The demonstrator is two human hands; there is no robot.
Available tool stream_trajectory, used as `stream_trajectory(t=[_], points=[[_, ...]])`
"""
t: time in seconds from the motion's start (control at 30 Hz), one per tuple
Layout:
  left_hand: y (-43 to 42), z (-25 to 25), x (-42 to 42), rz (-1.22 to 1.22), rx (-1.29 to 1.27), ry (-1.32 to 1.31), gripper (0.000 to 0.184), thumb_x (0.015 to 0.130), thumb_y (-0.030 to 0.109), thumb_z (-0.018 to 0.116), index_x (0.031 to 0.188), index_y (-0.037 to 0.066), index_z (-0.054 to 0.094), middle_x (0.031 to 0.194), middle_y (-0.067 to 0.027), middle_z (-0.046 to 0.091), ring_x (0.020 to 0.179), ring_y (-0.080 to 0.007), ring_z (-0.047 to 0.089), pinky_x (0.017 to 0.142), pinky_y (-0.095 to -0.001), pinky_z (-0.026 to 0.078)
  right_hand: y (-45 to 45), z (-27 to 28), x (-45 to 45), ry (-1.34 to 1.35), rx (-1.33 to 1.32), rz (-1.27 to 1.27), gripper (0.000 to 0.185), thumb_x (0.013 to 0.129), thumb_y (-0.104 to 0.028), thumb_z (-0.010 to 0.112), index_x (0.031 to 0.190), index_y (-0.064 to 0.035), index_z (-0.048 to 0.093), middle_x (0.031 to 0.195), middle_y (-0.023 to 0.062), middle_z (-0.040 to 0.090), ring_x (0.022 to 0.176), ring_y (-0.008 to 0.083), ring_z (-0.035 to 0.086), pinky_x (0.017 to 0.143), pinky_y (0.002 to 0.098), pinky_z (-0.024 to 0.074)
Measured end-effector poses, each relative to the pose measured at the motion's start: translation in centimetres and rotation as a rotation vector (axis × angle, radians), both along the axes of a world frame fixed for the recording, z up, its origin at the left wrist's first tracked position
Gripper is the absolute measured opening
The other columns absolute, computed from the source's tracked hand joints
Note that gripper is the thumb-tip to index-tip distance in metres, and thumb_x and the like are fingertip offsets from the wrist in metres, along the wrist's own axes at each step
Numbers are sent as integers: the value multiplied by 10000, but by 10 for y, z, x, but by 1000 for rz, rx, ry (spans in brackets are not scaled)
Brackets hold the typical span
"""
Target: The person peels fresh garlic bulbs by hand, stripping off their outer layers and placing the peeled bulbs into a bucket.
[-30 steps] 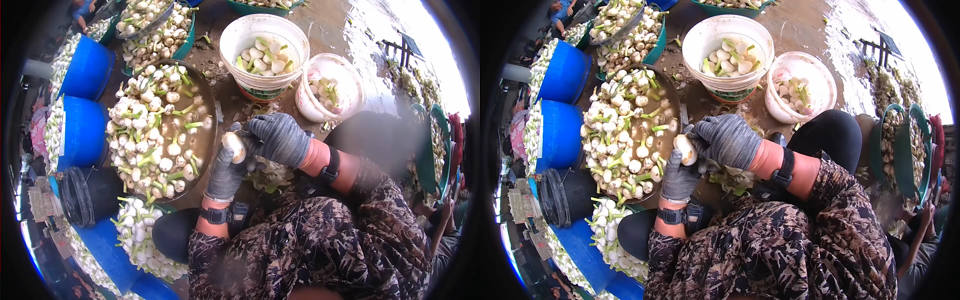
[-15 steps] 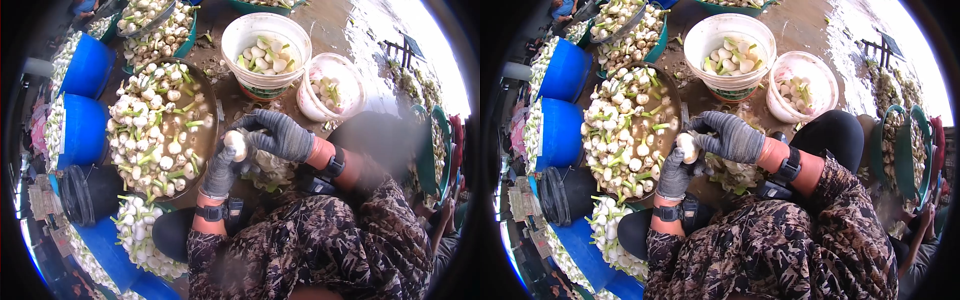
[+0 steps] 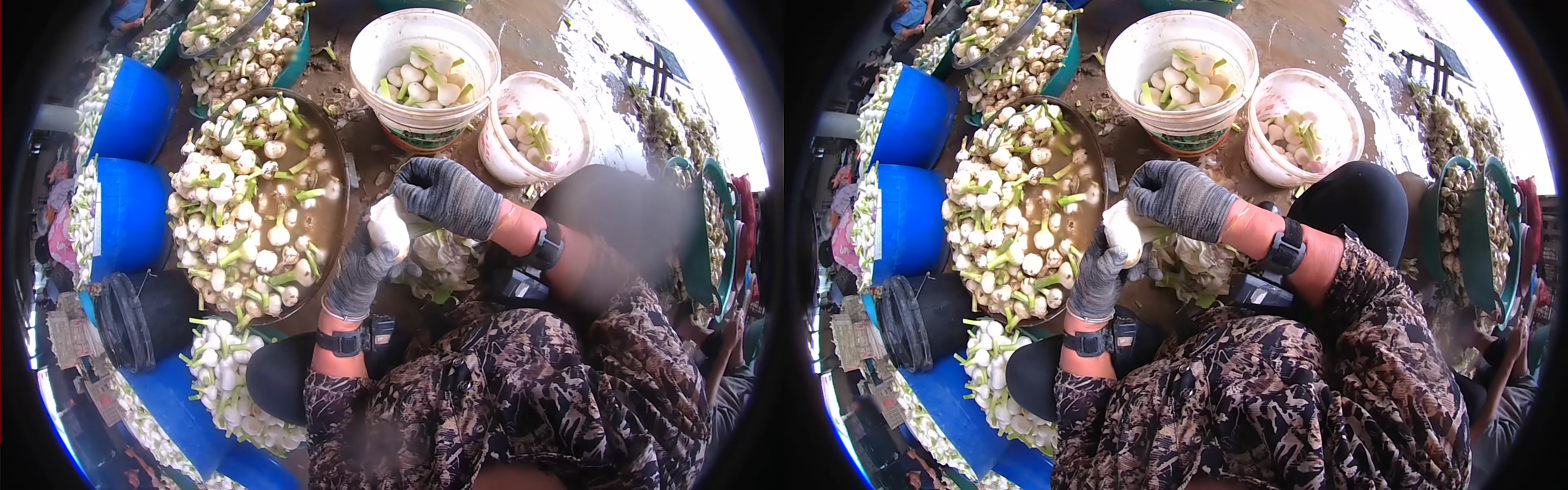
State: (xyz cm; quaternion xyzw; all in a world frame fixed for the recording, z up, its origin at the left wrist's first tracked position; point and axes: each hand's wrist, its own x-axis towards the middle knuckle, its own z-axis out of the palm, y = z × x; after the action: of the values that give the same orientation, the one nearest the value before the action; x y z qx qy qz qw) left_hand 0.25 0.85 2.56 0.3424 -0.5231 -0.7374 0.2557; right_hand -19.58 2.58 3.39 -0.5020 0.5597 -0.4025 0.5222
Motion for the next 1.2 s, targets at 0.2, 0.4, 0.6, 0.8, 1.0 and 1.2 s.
stream_trajectory(t=[0.2,0.4,0.6,0.8,1.0,1.2], points=[[0,15,-4,-108,155,109,671,785,510,702,1231,32,551,854,-18,600,561,-72,498,511,-210,440,17,13,5,-119,-279,72,274,924,-194,665,1113,-9,592,996,38,651,948,99,580,842,285,493],[5,-12,1,-99,-194,11,600,823,372,727,1281,46,517,1117,-4,578,938,-89,554,766,-244,484,13,-6,8,-133,-74,-81,179,934,-181,650,1020,-31,603,904,1,621,861,73,544,760,254,489],[-2,-6,2,9,-145,150,805,796,372,762,1430,54,380,1242,-44,526,1050,-129,523,856,-269,474,16,12,-5,-267,-50,125,361,951,-279,627,1201,-28,557,1003,18,630,880,95,557,780,256,496],[-1,-1,9,-121,45,-88,613,865,360,688,1338,39,469,1080,-42,588,933,-128,552,808,-270,482,27,14,10,562,-441,72,185,861,-227,666,961,-71,674,854,174,651,804,387,617,692,436,509],[7,-5,0,-85,-607,-330,562,833,158,654,1337,12,452,1153,-117,590,1041,-249,576,952,-357,457,18,-14,8,607,-243,77,250,894,-286,621,887,-37,646,796,192,640,783,399,616,698,455,501],[9,8,8,-47,-657,-243,575,806,110,685,1319,-5,451,1162,-125,584,1044,-230,575,942,-346,462,5,-14,-4,421,41,141,356,912,-352,625,996,-9,664,895,206,675,844,345,653,778,402,506]])
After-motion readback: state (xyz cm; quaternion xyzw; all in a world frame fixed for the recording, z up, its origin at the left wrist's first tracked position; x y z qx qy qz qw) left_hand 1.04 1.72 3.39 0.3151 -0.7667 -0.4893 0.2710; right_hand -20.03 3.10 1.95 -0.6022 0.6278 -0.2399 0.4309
